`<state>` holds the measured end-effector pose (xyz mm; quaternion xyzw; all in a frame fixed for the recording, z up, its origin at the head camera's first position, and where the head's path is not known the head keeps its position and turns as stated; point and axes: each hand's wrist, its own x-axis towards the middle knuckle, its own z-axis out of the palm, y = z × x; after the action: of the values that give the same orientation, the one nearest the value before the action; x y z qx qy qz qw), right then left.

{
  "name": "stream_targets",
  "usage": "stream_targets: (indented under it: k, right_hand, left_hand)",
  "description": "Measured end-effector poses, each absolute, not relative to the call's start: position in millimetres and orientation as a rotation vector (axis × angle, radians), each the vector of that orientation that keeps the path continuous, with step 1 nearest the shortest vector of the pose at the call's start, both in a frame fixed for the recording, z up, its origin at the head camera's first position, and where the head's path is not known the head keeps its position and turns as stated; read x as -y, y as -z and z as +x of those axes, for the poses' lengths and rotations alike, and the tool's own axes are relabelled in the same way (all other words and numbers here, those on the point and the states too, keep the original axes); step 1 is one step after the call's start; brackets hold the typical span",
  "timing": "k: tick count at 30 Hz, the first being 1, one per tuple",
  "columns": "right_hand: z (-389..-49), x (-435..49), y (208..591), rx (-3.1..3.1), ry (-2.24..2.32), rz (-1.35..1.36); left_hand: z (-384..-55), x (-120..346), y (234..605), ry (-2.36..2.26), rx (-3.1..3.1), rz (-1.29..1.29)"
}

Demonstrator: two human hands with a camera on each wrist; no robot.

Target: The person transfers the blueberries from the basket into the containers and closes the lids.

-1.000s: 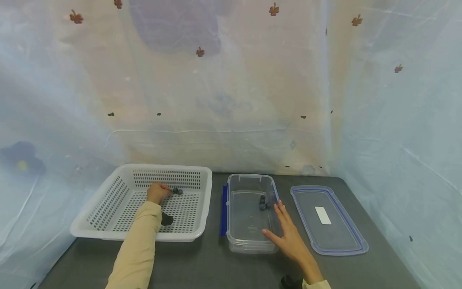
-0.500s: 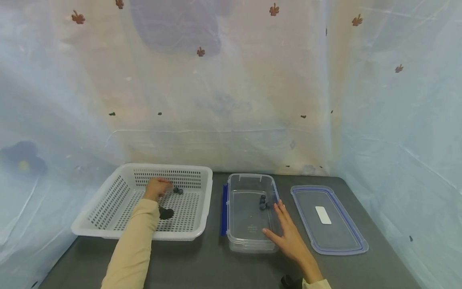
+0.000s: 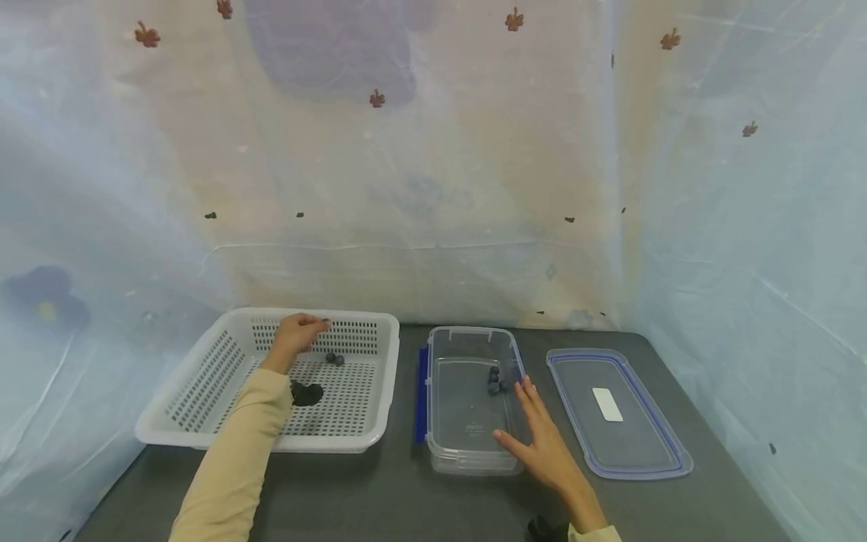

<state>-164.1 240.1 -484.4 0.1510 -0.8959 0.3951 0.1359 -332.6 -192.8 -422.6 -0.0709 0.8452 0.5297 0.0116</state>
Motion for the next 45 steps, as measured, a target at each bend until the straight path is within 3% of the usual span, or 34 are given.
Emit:
stream_targets:
  k: [19,45]
  right_hand:
    - [-164.0,-241.8,483.7,2.585,-1.164,0.436]
    - [-163.7,-239.4,485.3,2.582,-1.162,0.426]
  left_hand:
    - [-316.3,167.2,391.9,-1.724,-2.597,0.086]
    - [-302.7,84.1,370.7,-1.833,-2.396,0.339]
